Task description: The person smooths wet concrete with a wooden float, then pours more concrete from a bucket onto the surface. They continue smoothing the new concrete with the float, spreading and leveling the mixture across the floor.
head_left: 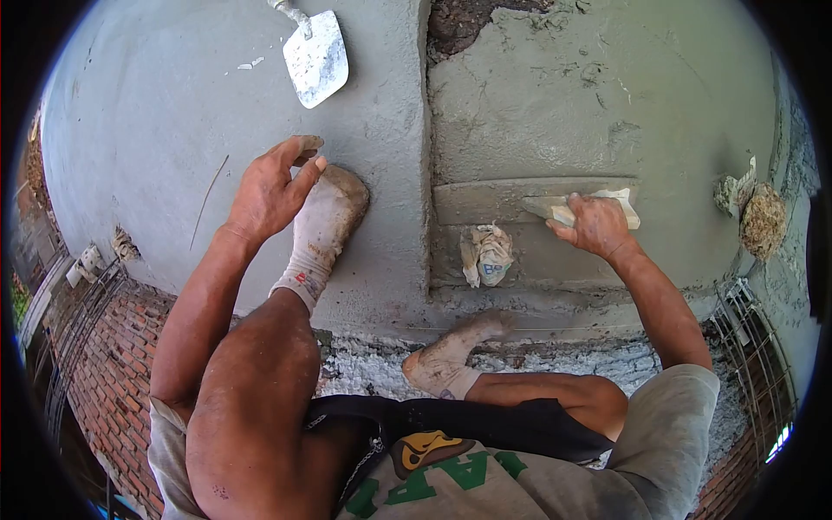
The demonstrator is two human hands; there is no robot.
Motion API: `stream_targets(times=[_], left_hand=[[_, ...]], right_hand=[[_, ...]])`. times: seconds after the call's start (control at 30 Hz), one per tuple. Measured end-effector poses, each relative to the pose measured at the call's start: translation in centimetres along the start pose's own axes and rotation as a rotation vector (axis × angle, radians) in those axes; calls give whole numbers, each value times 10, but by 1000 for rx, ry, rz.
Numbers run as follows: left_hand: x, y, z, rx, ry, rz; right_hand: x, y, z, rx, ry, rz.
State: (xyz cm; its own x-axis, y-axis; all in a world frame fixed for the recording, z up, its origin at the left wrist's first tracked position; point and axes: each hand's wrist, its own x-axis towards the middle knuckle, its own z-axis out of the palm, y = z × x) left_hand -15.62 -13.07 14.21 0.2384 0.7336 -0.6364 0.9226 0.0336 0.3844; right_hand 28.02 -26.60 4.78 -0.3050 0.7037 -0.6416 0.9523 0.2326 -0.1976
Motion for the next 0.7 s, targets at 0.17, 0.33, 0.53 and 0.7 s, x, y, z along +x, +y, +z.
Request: stream_targets(times=[0.17, 0.33, 0.53, 0.7], left_hand=[[6, 2, 8, -4, 0, 52], [8, 2, 2, 15, -6, 41], [7, 3, 5, -18, 2, 53], [3, -7, 0, -4, 0, 27]], right_hand=[[16, 23, -12, 27, 332, 168], [37, 65, -58, 216, 491, 510], [-11, 19, -52, 186, 184, 252], [-23, 12, 0, 71, 112, 20]])
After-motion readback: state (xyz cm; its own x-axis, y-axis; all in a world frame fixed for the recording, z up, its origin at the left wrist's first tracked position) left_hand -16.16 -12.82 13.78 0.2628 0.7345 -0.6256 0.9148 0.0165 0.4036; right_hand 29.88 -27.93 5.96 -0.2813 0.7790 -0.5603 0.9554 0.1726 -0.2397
